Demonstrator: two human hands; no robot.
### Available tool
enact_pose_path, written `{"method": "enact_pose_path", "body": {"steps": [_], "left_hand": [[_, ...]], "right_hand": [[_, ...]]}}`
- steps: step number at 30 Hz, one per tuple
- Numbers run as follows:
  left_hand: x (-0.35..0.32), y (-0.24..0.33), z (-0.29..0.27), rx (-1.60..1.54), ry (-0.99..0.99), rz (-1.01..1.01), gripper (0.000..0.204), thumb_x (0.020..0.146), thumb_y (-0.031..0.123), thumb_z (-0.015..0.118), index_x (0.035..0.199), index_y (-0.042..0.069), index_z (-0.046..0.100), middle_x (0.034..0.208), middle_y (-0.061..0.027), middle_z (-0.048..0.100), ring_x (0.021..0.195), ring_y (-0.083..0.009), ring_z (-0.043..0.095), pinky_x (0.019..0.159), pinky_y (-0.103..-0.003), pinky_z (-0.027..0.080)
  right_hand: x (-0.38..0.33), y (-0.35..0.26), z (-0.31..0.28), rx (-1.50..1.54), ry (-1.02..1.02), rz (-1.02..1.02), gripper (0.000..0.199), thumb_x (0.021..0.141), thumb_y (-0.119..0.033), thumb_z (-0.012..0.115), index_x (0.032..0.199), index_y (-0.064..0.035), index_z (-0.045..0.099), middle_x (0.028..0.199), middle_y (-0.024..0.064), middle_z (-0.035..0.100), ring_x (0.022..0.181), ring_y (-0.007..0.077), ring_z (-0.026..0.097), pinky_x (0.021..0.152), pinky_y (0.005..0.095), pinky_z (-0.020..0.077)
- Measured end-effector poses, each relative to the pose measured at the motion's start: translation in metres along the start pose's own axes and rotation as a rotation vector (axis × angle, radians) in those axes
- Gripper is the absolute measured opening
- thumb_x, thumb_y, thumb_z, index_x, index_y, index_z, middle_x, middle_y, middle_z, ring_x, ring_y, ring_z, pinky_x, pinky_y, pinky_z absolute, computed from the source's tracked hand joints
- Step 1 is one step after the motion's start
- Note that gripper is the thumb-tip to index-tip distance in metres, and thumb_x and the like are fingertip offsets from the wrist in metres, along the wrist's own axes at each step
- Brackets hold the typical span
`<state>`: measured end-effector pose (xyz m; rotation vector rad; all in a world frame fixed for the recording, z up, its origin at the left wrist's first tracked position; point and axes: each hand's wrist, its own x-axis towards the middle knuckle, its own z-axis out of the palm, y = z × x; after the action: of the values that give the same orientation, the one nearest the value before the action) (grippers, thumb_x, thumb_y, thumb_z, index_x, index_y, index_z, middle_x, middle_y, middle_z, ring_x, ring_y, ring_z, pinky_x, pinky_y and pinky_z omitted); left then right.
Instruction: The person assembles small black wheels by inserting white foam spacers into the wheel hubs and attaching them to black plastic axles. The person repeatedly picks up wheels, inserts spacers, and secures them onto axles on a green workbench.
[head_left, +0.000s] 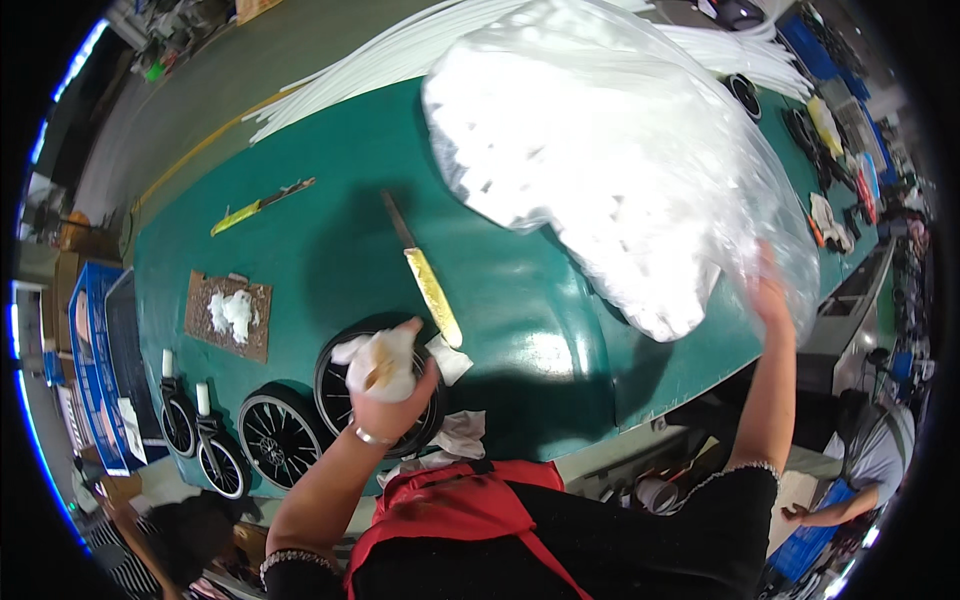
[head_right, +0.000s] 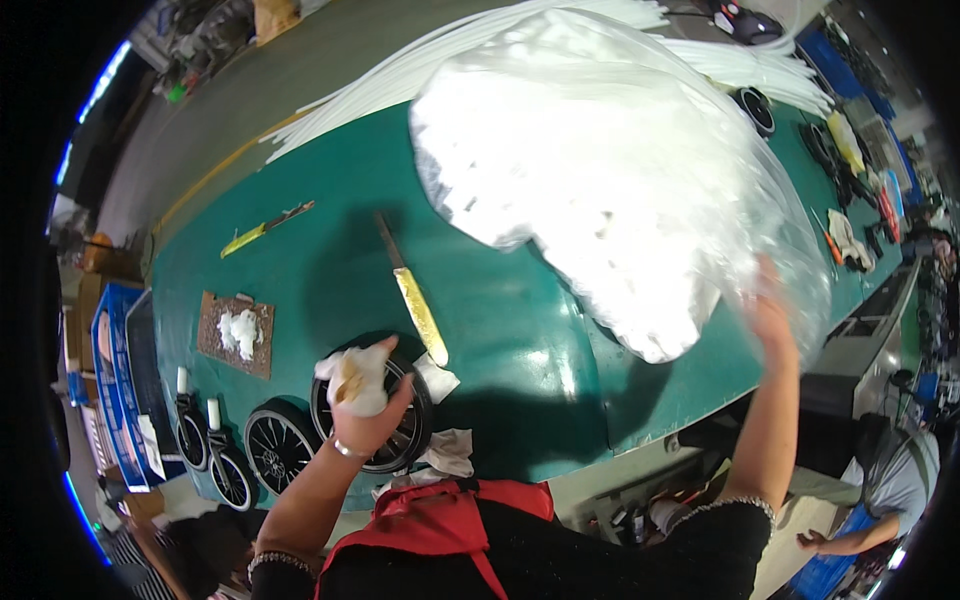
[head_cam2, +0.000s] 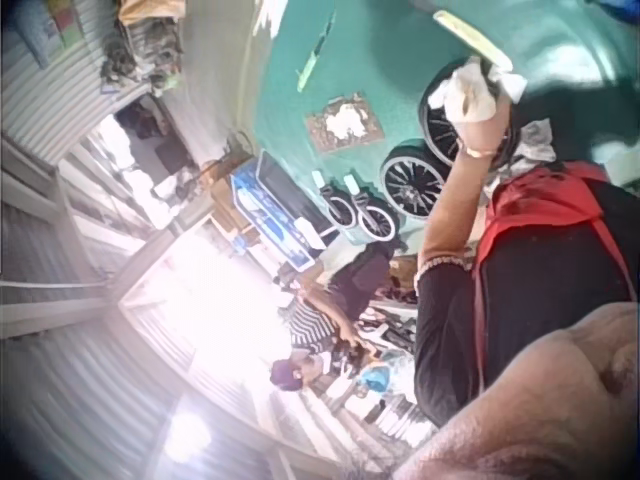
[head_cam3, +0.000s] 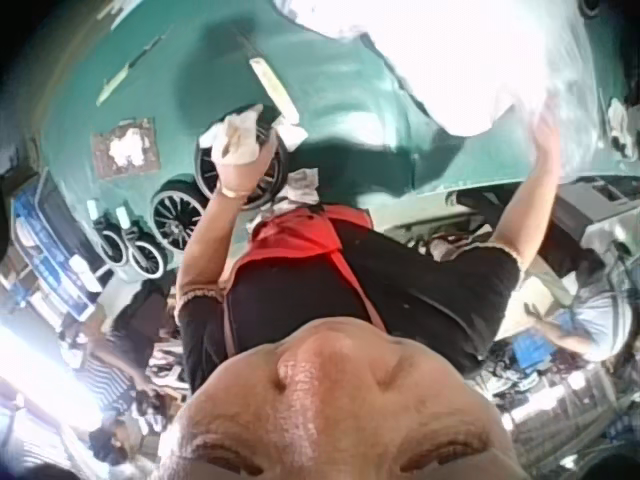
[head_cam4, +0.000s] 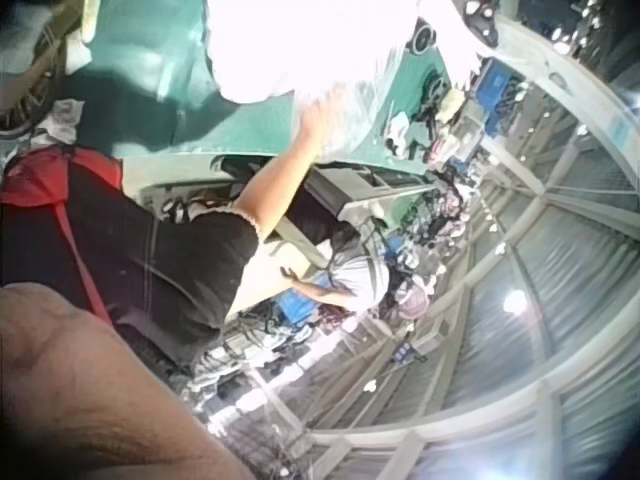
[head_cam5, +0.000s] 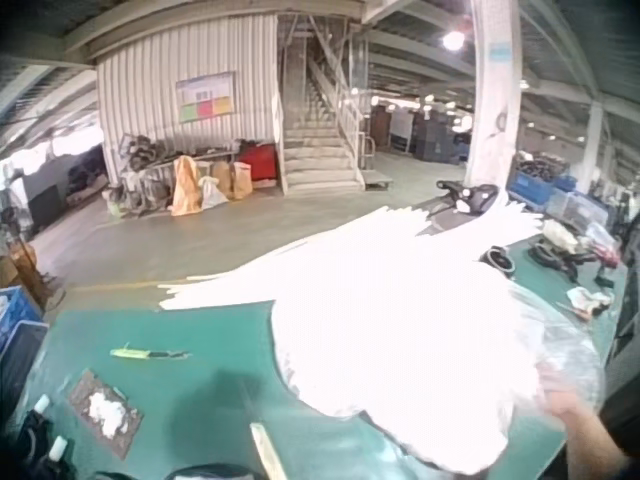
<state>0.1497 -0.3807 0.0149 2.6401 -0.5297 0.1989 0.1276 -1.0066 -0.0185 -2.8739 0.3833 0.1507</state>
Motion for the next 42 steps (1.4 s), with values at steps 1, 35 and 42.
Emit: {"method": "enact_pose_path", "body": {"steps": [1,35,42], "left_hand": [[0.016,0.010,0.005,-0.006,-0.048,0.004,0.052,0.068,0.022,0.076,0.115,0.004,0.061,0.097,-0.0114,0.063,0.086,-0.0311,0.060,0.076,-0.039,0.048],[0.094,-0.026,0.189,0.140,0.327,0.118,0.043,0.080,0.032,0.062,0.115,0.007,0.062,0.101,-0.0113,0.064,0.092,-0.0335,0.061,0.085,-0.045,0.046],[0.084,-0.054,0.141,0.147,-0.008,0.276,0.037,0.081,0.025,0.064,0.116,0.013,0.065,0.116,-0.0109,0.065,0.107,-0.0320,0.060,0.095,-0.047,0.045]], "right_hand": [[0.003,-0.070,0.000,0.118,-0.065,0.069,0.073,0.091,-0.020,0.053,0.152,-0.0022,0.017,0.158,0.0176,0.018,0.147,0.0288,0.015,0.119,0.0351,0.0114],[-0.075,-0.188,-0.089,0.807,-0.013,-0.018,0.052,0.086,-0.032,0.063,0.130,-0.0054,0.054,0.116,0.0103,0.064,0.107,0.0212,0.061,0.093,0.0348,0.0499],[-0.022,-0.198,-0.126,0.850,0.338,0.034,0.051,0.089,-0.031,0.060,0.131,-0.0045,0.054,0.116,0.0105,0.064,0.107,0.0200,0.061,0.091,0.0330,0.0501]]}}
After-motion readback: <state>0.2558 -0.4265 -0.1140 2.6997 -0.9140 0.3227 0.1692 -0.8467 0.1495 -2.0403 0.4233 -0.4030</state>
